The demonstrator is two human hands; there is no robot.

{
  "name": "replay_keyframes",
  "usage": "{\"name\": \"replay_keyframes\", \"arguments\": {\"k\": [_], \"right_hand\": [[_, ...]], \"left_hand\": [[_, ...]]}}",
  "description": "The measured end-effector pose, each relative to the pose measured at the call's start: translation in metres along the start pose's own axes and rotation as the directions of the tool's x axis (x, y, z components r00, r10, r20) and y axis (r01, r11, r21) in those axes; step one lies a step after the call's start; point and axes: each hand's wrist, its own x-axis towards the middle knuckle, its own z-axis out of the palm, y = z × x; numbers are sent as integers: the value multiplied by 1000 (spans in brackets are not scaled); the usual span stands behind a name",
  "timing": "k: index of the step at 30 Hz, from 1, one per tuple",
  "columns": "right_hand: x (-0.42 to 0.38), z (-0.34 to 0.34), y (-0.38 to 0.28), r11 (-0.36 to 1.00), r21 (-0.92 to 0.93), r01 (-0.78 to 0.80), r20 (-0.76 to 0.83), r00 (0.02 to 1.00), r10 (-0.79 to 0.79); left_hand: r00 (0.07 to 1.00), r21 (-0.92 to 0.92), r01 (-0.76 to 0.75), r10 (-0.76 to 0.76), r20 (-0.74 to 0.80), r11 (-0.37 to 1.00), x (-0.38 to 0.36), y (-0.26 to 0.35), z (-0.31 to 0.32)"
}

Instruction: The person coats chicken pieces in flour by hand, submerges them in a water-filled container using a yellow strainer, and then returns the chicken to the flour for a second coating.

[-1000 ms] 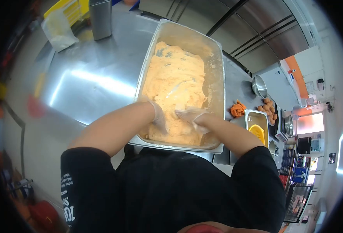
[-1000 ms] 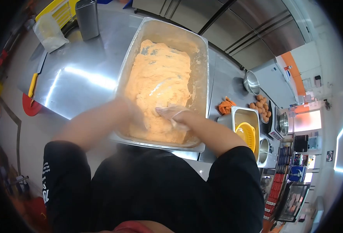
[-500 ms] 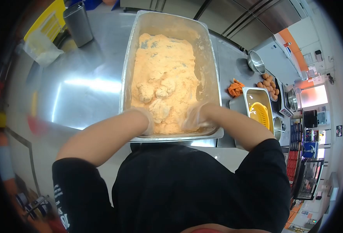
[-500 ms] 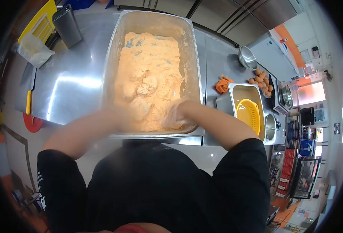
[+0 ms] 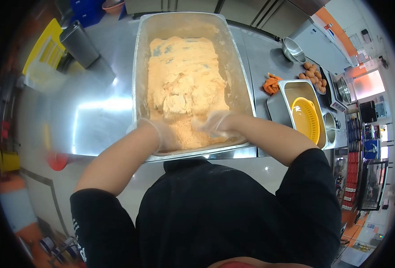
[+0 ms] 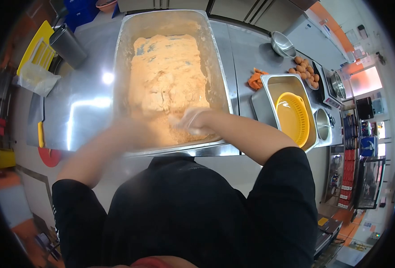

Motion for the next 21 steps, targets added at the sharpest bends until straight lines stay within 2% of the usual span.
{"name": "replay_keyframes", "arguments": {"k": [3, 5, 6, 8, 10, 11, 13, 14, 15, 18, 21], "right_hand": [[19, 20, -16, 911, -281, 301, 269, 936, -227], [29, 35, -15, 963, 18, 269, 211, 940, -267], [29, 32, -20, 950, 175, 258, 174, 942, -288], [32, 13, -25, 957, 170, 234, 76, 965, -250], [58, -3, -14, 945, 209, 252, -17, 967, -254], [62, -16, -12, 950, 36, 309, -73, 949, -306], [38, -45, -21, 881, -313, 354, -155, 896, -415], [46, -41, -16, 835, -439, 332, -145, 891, -430], [64, -33, -10, 773, -558, 302, -135, 886, -444], [82, 7, -16, 928, -361, 94, -515, 810, -282], [94, -8, -13, 856, -466, 222, -256, 893, -370]], "left_hand": [[991, 38, -73, 68, 114, 997, 17, 10, 6], [996, -10, -60, 60, 65, 998, 28, 7, 6], [1000, -64, -23, 23, 2, 998, 30, 5, 2], [973, -186, 67, -106, -205, 980, 29, -1, -4], [825, -189, 88, -178, -536, 978, 34, -9, -1], [709, -192, 91, -199, -676, 977, 36, -13, -2], [831, 82, 203, -127, -542, 976, 40, -16, -9], [881, 223, 235, -110, -461, 946, 43, -17, -12], [861, 216, 257, -122, -494, 942, 52, -16, -8], [817, 174, 294, -152, -557, 940, 91, -28, -1], [833, 58, 223, -159, -531, 973, 98, -36, -11]]}}
